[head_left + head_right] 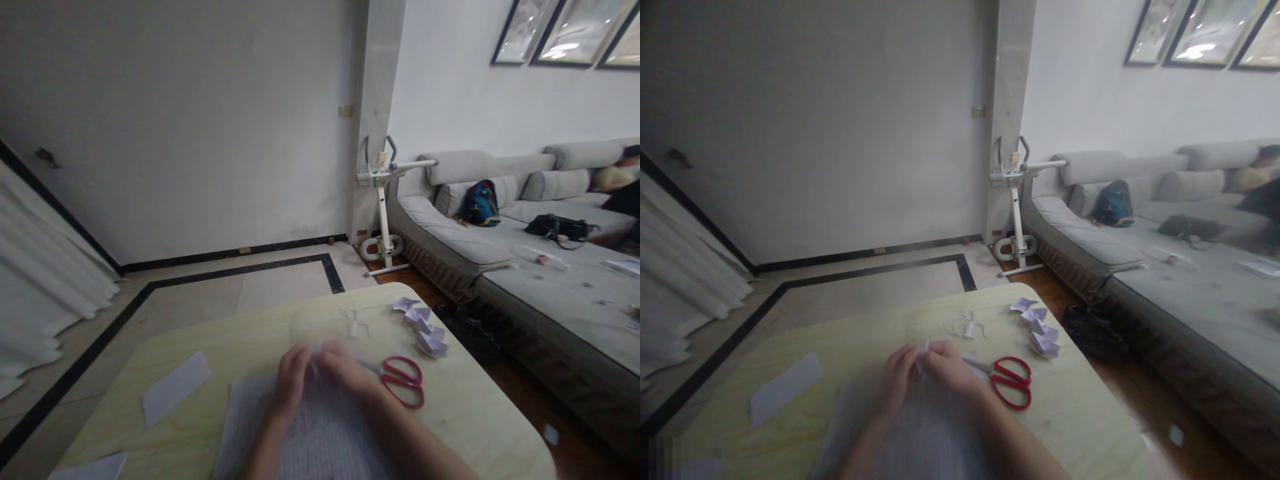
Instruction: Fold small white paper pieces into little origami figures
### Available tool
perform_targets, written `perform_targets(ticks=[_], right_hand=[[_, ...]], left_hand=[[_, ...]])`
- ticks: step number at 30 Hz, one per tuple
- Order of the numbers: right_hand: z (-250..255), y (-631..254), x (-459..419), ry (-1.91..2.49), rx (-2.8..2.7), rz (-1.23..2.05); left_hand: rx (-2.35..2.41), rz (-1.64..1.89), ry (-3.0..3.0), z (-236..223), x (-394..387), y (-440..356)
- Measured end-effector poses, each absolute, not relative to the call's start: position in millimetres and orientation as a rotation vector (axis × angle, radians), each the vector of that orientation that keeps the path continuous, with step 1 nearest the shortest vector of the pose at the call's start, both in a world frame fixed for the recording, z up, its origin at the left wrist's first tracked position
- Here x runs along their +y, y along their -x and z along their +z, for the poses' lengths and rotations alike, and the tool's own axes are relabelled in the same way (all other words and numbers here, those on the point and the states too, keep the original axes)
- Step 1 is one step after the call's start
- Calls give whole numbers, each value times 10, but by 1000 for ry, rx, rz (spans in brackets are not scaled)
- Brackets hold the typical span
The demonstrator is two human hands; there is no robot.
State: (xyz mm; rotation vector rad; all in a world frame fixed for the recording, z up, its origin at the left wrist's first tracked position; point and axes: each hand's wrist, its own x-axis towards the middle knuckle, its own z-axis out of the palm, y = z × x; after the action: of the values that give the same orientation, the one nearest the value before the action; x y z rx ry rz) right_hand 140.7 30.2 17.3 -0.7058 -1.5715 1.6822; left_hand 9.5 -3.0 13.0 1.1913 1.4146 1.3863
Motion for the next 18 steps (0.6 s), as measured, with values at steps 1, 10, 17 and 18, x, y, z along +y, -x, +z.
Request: perform_targets(ticks=[1, 10, 17, 18], right_hand=[[168, -1413, 303, 716, -1569, 1688], [171, -1387, 288, 780, -1569, 1674], [169, -1413, 307, 751, -1606, 1688], [181, -1413, 301, 748, -1609, 1692]], left_hand=[[1412, 1382, -1185, 119, -26, -91], [1390, 1402, -1113, 69, 7, -41], [1372, 1391, -1110, 123, -3, -71], [1368, 1389, -1110, 127, -2, -71]])
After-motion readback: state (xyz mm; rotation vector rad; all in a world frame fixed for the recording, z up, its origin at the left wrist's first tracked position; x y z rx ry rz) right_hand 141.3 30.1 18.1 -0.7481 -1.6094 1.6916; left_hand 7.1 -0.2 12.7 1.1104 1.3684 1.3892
